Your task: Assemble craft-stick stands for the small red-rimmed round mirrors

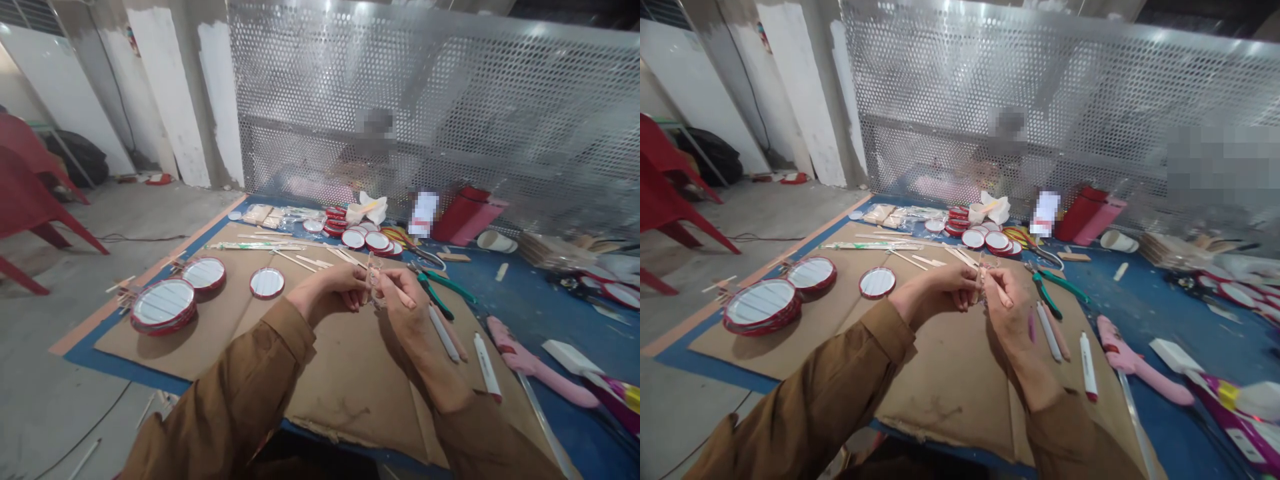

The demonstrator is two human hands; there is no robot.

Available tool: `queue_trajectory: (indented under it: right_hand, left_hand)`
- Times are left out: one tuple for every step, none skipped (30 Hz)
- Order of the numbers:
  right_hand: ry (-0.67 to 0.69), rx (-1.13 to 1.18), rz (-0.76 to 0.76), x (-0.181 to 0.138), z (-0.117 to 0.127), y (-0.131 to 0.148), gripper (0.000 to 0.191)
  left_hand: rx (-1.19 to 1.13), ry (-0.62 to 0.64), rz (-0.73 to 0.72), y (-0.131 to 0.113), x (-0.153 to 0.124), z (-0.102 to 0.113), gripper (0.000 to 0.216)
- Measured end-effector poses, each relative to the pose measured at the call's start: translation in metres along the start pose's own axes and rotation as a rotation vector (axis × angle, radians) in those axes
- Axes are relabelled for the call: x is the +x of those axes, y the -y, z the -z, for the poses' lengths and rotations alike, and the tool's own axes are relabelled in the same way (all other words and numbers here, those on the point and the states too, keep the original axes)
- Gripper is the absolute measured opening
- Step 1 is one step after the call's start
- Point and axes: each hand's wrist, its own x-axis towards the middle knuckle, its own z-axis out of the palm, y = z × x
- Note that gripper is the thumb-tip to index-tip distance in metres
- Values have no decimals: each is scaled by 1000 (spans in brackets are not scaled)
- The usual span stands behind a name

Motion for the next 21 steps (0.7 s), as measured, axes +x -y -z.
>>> queue_trajectory:
  right_hand:
    - [3,-4,3,0,0,-1,31]
    - [5,-7,8,0,0,-2,32]
    - [8,-12,16,-1,0,-3,32]
    - [7,-18,24,-1,0,-3,32]
    - [7,-21,32,-1,0,-3,32]
    - [9,-21,41,-1,0,-4,31]
    - [10,-20,48,-1,0,-4,31]
    - [11,-19,53,-1,0,-4,30]
    - [13,-19,55,-1,0,-3,30]
    - [15,-21,54,-1,0,-3,30]
    - [17,-26,52,0,0,-2,30]
    - [18,-31,50,0,0,-2,31]
    - [19,-34,47,-1,0,-2,31]
    - [19,-35,44,-1,-1,-1,31]
    - [19,-34,41,-1,0,-1,31]
    - [22,-34,37,-1,0,0,32]
    - [29,-35,32,-1,0,0,32]
    - [37,-38,29,-1,0,1,32]
    - [43,-40,27,-1,0,1,33]
    - [47,-45,27,-1,0,1,33]
    - [47,-49,27,-1,1,2,33]
  left_hand:
    - [-5,2,-4,0,0,0,17]
    - [-10,5,-7,0,-1,0,16]
    - [-13,7,-9,0,-1,0,15]
    - [-12,11,-10,0,-1,1,14]
    - [-10,11,-7,0,-1,1,14]
    - [-8,10,-7,0,-1,1,13]
    - [-5,7,-7,0,0,1,12]
    - [0,6,-6,1,1,1,11]
    - [5,8,-7,1,1,1,11]
    - [8,12,-8,2,2,1,12]
    - [10,17,-11,3,2,2,13]
    - [8,23,-12,3,3,2,14]
    - [5,27,-11,4,3,2,14]
    - [-2,29,-10,4,3,3,15]
    - [-7,30,-7,4,3,3,14]
    - [-12,31,-4,4,3,3,14]
    - [-15,32,-3,3,3,3,13]
    - [-18,32,-2,3,2,3,13]
    - [-19,34,-2,2,2,3,13]
    - [-20,34,-1,2,2,3,13]
    - [-20,35,-1,1,2,2,14]
